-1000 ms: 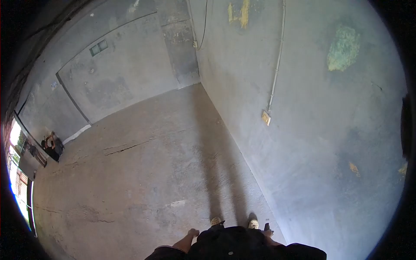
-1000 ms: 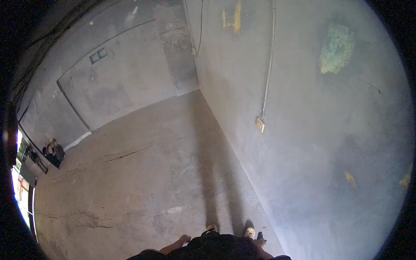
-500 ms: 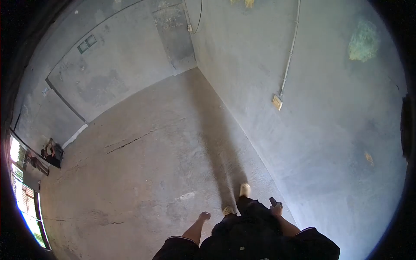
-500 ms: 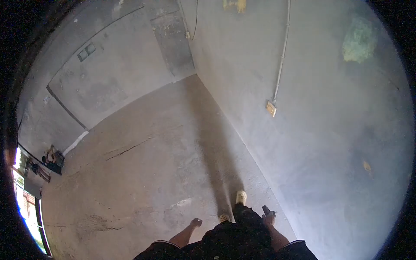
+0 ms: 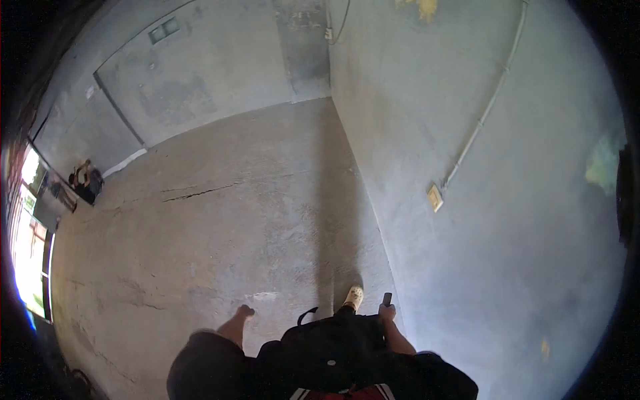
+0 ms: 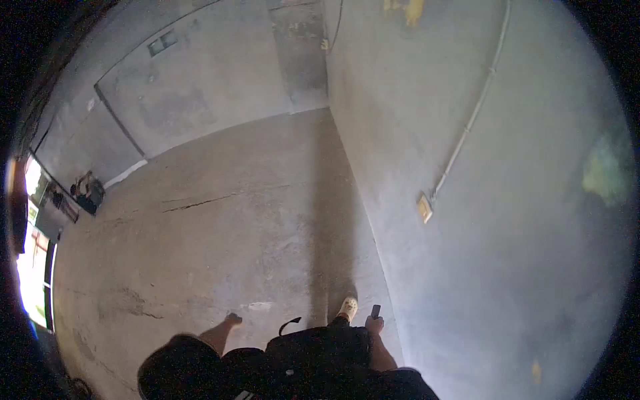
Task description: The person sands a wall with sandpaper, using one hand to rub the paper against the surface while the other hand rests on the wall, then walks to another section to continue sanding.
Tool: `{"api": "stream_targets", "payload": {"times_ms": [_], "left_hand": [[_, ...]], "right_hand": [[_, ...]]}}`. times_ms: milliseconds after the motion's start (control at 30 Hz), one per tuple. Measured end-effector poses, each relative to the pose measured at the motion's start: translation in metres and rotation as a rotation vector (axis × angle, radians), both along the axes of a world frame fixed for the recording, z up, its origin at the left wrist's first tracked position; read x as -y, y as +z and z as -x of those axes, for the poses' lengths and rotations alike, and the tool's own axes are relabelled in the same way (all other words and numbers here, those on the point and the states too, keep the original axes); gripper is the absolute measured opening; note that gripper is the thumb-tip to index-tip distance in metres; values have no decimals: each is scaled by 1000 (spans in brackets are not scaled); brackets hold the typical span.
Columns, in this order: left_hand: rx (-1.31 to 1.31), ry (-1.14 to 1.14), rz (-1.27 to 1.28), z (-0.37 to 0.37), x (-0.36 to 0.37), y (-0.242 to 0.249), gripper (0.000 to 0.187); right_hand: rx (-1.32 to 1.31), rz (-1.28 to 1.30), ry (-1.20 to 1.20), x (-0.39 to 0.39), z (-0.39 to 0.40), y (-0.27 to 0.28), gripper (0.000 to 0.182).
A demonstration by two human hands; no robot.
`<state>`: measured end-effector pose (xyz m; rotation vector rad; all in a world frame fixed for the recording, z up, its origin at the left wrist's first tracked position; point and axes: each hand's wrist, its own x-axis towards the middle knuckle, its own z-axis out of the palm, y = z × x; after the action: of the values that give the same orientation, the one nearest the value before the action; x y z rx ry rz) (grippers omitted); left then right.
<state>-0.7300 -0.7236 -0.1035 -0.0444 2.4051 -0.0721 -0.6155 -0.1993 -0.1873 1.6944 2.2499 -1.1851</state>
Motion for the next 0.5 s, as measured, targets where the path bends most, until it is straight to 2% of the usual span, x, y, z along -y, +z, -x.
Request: {"api": "stream_targets", "payload": {"times_ms": [33,67,133,167,200,233,267,300,333,367,400,467,500], "left_hand": [[282,-159,101,34,-2,-22,45],[271,-145,104,48,-20,-26,45],[301,-477,37,79,-57,-24,47],[291,-475,33,77,-97,-14,47],[-10,-163,-110,98,-145,-19,44],[216,-512,-52,118,-165,-48,44],[-57,-493,-377,115,-186,-54,44],[-69,-356,-597,122,-221,-55,45],[-47,-449,-502,126,-253,-57,46],[-201,-428,-613,121,-266,-33,43],[62,-156,-623,123,-287,-57,47],[-42,-218,-686,133,-283,-48,47],[-136,-285,-737,138,-278,-42,48]], "right_hand": [[-13,17,-24,-6,11,1,48],[-25,22,-11,-10,20,7,48],[35,182,-30,-20,25,19,55],[-22,58,8,-21,19,5,48],[68,48,74,-30,14,-22,49],[41,118,372,-47,-1,-51,48],[183,105,338,-46,0,-34,47],[271,171,278,-51,-4,-30,50],[324,187,314,-61,-12,-46,52],[320,182,326,-122,-71,-139,52],[441,175,402,-81,-33,-157,54],[425,191,423,-145,-53,-119,55],[415,221,438,-110,-2,-70,57]]}}
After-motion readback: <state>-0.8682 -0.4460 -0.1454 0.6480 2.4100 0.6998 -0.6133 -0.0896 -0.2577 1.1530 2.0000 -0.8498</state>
